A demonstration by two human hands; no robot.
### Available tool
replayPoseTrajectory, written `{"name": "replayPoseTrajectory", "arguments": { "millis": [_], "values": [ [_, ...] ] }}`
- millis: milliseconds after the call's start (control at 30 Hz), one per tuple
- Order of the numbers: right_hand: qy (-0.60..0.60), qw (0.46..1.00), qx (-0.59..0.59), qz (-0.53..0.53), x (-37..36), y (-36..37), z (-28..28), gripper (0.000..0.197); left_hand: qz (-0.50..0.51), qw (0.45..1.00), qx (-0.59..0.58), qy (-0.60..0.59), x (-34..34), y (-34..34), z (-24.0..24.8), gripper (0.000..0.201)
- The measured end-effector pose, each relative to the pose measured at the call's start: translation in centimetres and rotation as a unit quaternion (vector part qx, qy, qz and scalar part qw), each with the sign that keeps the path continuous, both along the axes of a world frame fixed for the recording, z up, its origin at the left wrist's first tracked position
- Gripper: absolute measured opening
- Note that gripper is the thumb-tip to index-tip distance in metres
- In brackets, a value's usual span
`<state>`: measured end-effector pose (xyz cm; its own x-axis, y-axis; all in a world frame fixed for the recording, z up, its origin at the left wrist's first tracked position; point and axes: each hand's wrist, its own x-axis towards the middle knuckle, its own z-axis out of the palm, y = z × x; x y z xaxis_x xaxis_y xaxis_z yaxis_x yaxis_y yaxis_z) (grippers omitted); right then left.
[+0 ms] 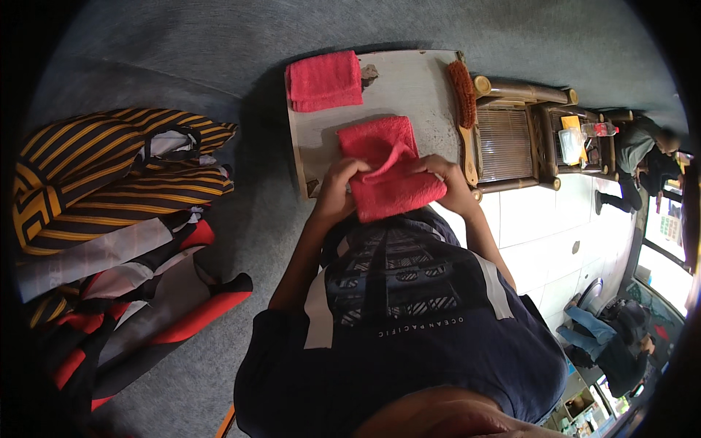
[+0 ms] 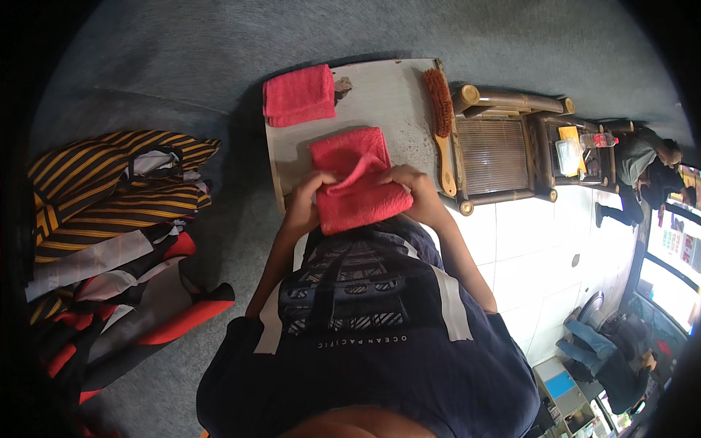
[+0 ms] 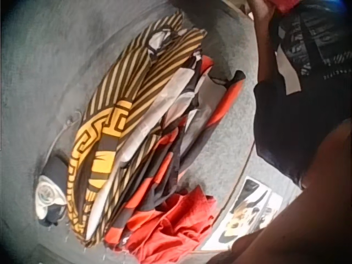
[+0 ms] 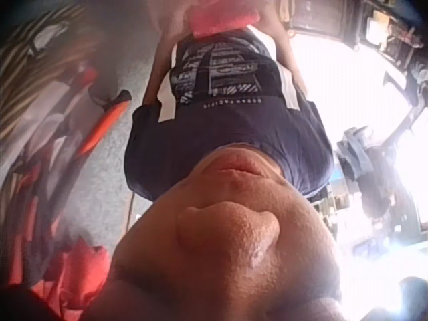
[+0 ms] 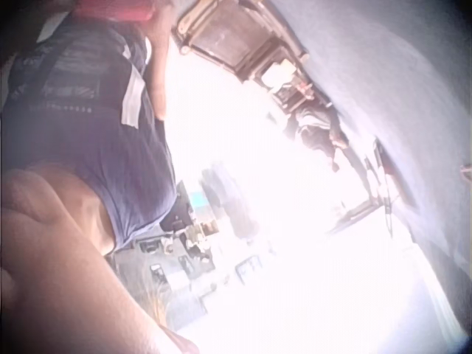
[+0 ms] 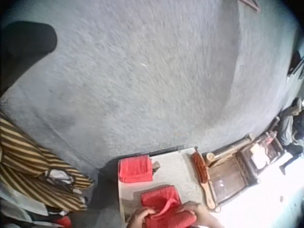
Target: The person folds pink towels by hand on a small table, using a brush to smooth the fabric and pressing down with their hands to flatten each fold.
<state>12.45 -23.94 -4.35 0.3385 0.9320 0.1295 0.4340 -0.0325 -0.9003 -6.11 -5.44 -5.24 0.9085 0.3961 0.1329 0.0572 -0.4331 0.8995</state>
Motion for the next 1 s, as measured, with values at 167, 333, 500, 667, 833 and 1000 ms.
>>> {"name": "replayPoseTrajectory", "arguments": {
  "millis": [167, 333, 500, 667, 833, 1000],
  "values": [
    [0.006, 0.999, -0.044, 0.024, -1.3, -1.1, -0.2, 0.034, -0.074, 0.994, 0.07, 0.035, -1.9, -1.0, -0.5, 0.039],
    [0.103, 0.989, -0.091, -0.055, -1.2, -0.4, 1.6, 0.038, -0.084, 0.995, 0.054, 0.008, -2.3, -0.6, 0.2, 0.039],
    [0.015, 0.999, -0.025, 0.024, -0.7, -0.2, 0.0, 0.041, -0.075, 0.996, 0.045, 0.024, -2.3, -0.5, -0.1, 0.036],
    [0.015, 0.999, 0.022, 0.026, -0.6, 0.2, -1.2, 0.033, 0.016, 0.999, -0.041, 0.027, -2.6, -1.1, -1.0, 0.025],
    [0.043, 0.992, 0.005, -0.12, -1.2, 3.5, -1.8, 0.028, 0.139, 0.984, -0.079, 0.083, -1.4, -0.4, -3.0, 0.019],
    [-0.031, 0.975, -0.088, -0.202, -0.2, 7.3, -1.6, 0.039, 0.224, 0.974, -0.022, -0.005, 2.4, 1.2, -2.8, 0.029]
  ]
}}
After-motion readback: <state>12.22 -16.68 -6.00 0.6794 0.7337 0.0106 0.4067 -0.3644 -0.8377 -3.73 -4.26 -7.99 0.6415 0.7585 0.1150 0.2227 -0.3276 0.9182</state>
